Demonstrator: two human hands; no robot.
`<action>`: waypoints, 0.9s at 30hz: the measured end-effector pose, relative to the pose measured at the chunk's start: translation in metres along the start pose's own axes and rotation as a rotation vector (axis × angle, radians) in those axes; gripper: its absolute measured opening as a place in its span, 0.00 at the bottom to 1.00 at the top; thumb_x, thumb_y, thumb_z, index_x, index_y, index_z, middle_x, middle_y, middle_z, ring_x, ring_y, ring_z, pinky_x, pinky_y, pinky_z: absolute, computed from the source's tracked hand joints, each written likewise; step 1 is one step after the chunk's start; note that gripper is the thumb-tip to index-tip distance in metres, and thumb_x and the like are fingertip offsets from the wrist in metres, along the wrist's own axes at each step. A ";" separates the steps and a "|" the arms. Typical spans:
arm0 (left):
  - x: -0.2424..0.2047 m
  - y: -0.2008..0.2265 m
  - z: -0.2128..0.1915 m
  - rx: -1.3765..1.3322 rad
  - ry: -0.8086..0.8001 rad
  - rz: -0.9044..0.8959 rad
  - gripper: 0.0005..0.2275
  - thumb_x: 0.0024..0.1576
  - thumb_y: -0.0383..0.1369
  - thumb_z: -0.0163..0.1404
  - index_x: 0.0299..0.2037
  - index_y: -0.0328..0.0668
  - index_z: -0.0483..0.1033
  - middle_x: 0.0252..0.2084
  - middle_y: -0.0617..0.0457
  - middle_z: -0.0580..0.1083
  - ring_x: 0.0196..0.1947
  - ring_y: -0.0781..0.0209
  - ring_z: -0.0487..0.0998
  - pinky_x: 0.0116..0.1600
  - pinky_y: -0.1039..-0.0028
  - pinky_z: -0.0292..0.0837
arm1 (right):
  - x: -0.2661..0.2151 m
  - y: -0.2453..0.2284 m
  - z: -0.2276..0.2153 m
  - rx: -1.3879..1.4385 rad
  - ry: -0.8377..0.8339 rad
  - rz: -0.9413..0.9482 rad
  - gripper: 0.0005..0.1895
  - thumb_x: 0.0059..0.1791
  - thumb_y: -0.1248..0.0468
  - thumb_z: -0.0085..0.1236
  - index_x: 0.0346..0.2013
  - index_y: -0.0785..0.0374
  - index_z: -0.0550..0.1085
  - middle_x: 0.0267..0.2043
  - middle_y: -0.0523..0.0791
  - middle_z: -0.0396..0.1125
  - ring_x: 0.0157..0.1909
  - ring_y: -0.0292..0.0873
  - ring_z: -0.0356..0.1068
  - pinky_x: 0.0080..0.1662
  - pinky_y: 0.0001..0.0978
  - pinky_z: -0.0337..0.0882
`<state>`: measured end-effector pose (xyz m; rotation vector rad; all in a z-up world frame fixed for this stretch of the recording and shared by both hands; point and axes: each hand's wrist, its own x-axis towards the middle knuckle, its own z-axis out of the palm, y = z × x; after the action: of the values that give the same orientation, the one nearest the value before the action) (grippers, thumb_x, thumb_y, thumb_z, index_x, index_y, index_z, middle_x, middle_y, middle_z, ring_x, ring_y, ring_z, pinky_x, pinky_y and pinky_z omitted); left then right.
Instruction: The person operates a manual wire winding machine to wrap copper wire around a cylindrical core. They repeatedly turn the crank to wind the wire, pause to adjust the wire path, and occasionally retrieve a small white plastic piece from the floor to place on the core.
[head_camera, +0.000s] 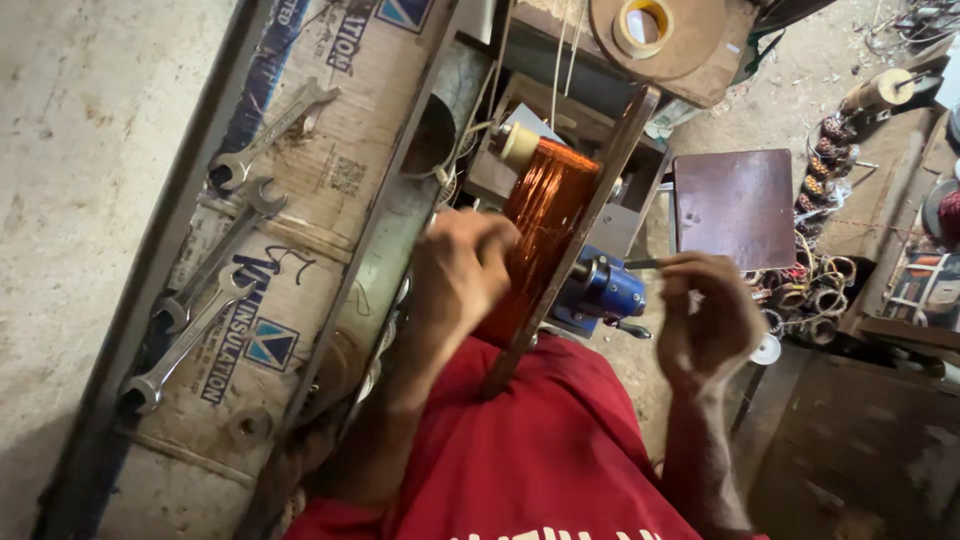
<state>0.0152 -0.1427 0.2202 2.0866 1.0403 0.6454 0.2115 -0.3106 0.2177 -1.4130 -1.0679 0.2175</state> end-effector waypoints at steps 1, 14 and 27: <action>0.007 -0.009 -0.001 0.080 0.094 -0.050 0.03 0.55 0.27 0.58 0.35 0.41 0.85 0.38 0.49 0.83 0.42 0.49 0.82 0.49 0.65 0.75 | 0.001 0.003 -0.001 0.058 0.054 0.003 0.06 0.54 0.78 0.57 0.43 0.69 0.75 0.46 0.50 0.75 0.45 0.41 0.77 0.43 0.27 0.79; 0.034 -0.049 0.010 -0.350 -0.221 -0.069 0.18 0.53 0.32 0.62 0.53 0.39 0.80 0.50 0.43 0.80 0.49 0.57 0.84 0.51 0.73 0.77 | 0.007 -0.006 0.038 -0.139 0.000 0.137 0.05 0.56 0.77 0.58 0.46 0.71 0.75 0.50 0.51 0.73 0.50 0.39 0.74 0.52 0.27 0.75; 0.033 -0.043 0.007 -0.382 -0.203 -0.110 0.16 0.57 0.30 0.57 0.55 0.36 0.80 0.48 0.43 0.81 0.46 0.56 0.83 0.52 0.72 0.78 | 0.020 -0.015 0.063 -0.245 -0.112 0.173 0.04 0.56 0.76 0.58 0.45 0.71 0.75 0.51 0.51 0.73 0.50 0.39 0.73 0.51 0.27 0.73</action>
<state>0.0178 -0.0998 0.1866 1.7107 0.8361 0.5182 0.1710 -0.2567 0.2279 -1.7328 -1.0916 0.3013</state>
